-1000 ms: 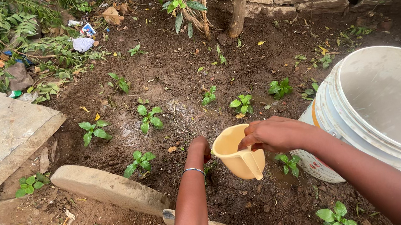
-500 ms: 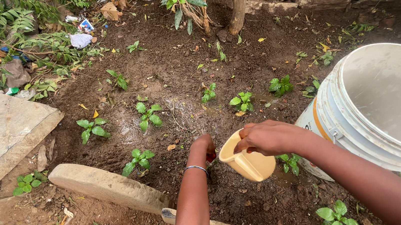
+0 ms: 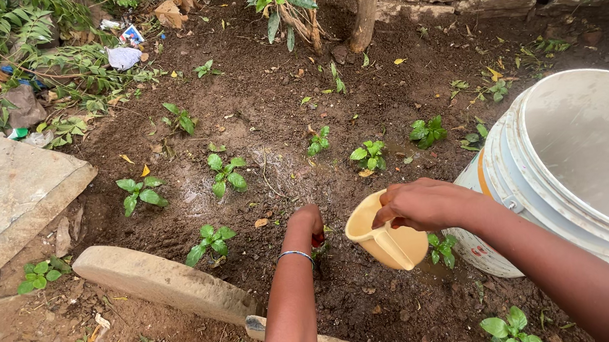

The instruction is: The person waters several small plants in a garden bed by using a small plastic cup to scoop water from a large white bucket and pour it onto the soil around each plant.

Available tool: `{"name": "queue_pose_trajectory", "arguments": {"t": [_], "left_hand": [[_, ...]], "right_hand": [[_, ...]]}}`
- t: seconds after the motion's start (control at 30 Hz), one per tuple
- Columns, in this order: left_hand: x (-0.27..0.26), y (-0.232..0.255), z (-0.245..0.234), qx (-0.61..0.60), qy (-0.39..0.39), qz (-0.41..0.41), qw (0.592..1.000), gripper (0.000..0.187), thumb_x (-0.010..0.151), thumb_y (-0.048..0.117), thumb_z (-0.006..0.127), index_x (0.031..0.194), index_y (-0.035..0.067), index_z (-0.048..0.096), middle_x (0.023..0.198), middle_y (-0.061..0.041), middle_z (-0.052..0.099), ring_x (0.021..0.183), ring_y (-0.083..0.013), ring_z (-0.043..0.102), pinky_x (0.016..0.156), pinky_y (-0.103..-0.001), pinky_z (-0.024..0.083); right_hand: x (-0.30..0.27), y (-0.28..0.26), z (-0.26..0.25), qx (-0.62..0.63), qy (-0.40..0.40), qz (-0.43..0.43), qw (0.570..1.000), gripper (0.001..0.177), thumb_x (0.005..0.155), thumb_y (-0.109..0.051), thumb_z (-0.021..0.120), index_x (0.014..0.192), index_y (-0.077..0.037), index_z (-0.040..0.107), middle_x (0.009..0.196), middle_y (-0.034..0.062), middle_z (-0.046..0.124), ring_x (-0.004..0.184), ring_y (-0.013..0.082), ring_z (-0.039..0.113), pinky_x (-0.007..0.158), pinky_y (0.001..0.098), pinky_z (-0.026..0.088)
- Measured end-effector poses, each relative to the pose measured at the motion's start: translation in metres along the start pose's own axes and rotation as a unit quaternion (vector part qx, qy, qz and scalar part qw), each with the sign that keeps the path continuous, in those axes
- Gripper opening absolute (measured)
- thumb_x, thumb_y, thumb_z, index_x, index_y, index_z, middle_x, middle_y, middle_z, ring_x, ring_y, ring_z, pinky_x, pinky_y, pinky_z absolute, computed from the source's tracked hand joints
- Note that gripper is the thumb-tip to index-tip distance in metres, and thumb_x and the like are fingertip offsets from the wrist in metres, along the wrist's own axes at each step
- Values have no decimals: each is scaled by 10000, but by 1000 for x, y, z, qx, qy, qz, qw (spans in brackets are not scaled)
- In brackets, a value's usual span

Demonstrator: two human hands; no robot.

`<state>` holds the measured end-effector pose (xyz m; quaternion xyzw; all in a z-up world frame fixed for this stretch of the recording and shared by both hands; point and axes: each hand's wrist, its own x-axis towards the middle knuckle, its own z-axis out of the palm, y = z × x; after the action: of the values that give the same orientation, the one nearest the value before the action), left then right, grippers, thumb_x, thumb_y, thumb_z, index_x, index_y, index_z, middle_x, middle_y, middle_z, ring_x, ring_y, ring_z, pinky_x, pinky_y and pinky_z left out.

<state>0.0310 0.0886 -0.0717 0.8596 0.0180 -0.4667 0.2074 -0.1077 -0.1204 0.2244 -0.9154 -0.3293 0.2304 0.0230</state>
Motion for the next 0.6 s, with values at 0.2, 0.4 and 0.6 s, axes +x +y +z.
{"name": "queue_pose_trajectory", "arguments": {"t": [0.2, 0.4, 0.6], "left_hand": [[6, 1, -1, 23, -6, 0, 1000, 119, 928, 83, 727, 983, -22, 742, 981, -159, 779, 834, -248, 768, 730, -390, 620], [17, 4, 2, 34, -7, 19, 999, 138, 936, 109, 708, 1027, 13, 746, 1032, -160, 767, 884, -262, 751, 790, -390, 594], [15, 9, 6, 56, 26, 38, 997, 166, 943, 135, 689, 1071, 48, 750, 1082, -160, 754, 933, -276, 734, 850, -390, 568]], "right_hand": [[3, -12, -2, -2, -1, -15, 1000, 496, 833, 20, 613, 1239, -252, 698, 1098, -4, 685, 1119, 198, 629, 902, 404, 553], [3, -8, -1, 7, 31, -62, 998, 429, 847, -37, 662, 1232, -225, 696, 1128, 21, 681, 1128, 234, 618, 906, 426, 535], [-5, 12, 10, 17, 30, -58, 998, 355, 848, -86, 721, 1179, -212, 731, 1084, 26, 724, 1076, 247, 660, 882, 427, 557]]}}
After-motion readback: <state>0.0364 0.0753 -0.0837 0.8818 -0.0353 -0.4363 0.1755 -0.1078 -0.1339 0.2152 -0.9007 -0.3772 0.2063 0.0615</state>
